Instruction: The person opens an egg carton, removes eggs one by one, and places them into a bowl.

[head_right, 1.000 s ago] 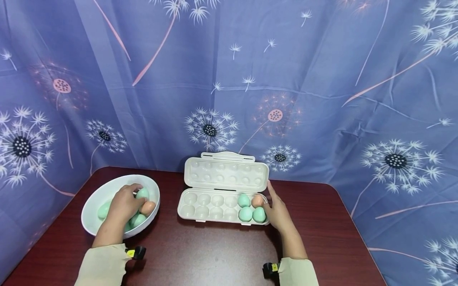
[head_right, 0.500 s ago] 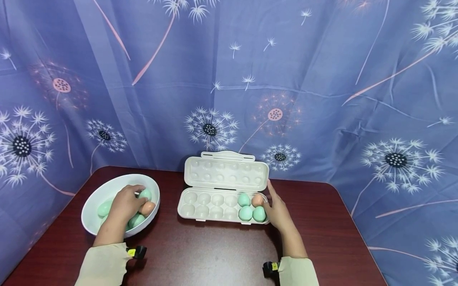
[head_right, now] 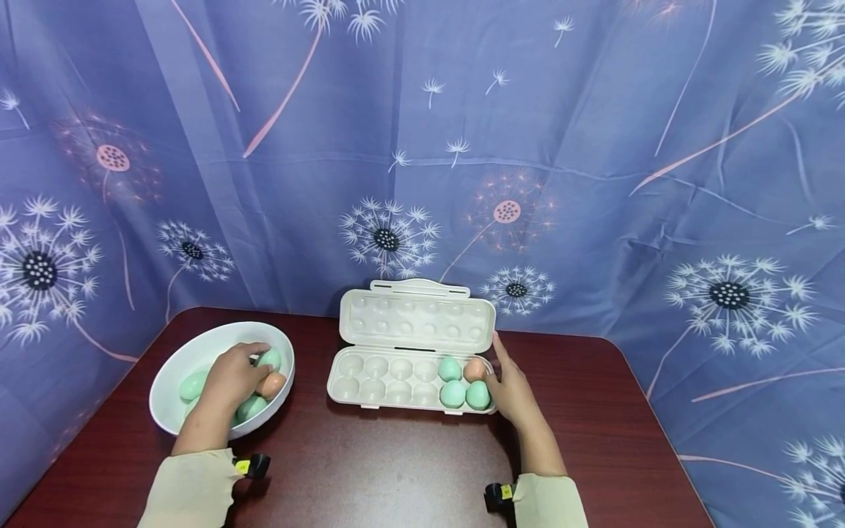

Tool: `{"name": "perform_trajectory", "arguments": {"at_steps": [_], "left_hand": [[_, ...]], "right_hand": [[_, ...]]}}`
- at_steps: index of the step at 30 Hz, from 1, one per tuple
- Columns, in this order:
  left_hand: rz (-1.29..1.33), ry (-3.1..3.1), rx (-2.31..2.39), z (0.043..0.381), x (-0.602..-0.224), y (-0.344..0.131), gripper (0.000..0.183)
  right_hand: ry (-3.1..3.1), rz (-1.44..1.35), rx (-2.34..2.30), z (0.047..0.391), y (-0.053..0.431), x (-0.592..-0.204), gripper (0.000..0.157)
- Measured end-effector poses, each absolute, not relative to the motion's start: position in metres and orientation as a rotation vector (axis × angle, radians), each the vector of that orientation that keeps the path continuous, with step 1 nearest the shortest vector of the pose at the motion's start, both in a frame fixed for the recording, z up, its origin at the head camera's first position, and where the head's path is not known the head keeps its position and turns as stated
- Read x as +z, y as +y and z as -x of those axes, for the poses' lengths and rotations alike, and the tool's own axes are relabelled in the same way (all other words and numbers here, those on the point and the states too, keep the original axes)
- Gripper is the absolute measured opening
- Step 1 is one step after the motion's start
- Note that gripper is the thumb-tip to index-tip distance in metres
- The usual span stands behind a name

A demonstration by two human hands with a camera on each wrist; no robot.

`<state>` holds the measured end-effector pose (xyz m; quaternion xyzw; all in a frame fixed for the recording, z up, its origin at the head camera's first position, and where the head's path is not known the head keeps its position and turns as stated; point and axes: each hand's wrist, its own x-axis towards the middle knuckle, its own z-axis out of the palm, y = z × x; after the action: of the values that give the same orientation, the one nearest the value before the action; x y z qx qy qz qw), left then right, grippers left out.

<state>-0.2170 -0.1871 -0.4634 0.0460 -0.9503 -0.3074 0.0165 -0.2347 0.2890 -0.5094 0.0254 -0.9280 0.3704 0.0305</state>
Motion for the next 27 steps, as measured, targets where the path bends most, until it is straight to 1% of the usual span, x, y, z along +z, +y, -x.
{"name": "perform_trajectory", "arguments": {"at_steps": [14, 27], "left_hand": [[-0.098, -2.977, -0.917, 0.216, -0.464, -0.186, 0.048], [-0.072, -2.938, -0.895, 0.211, -0.453, -0.182, 0.048]], "right_hand": [[-2.856, -0.093, 1.158, 0.236, 0.29, -0.51, 0.081], [-2.834, -0.1, 1.177, 0.234, 0.29, -0.51, 0.081]]}}
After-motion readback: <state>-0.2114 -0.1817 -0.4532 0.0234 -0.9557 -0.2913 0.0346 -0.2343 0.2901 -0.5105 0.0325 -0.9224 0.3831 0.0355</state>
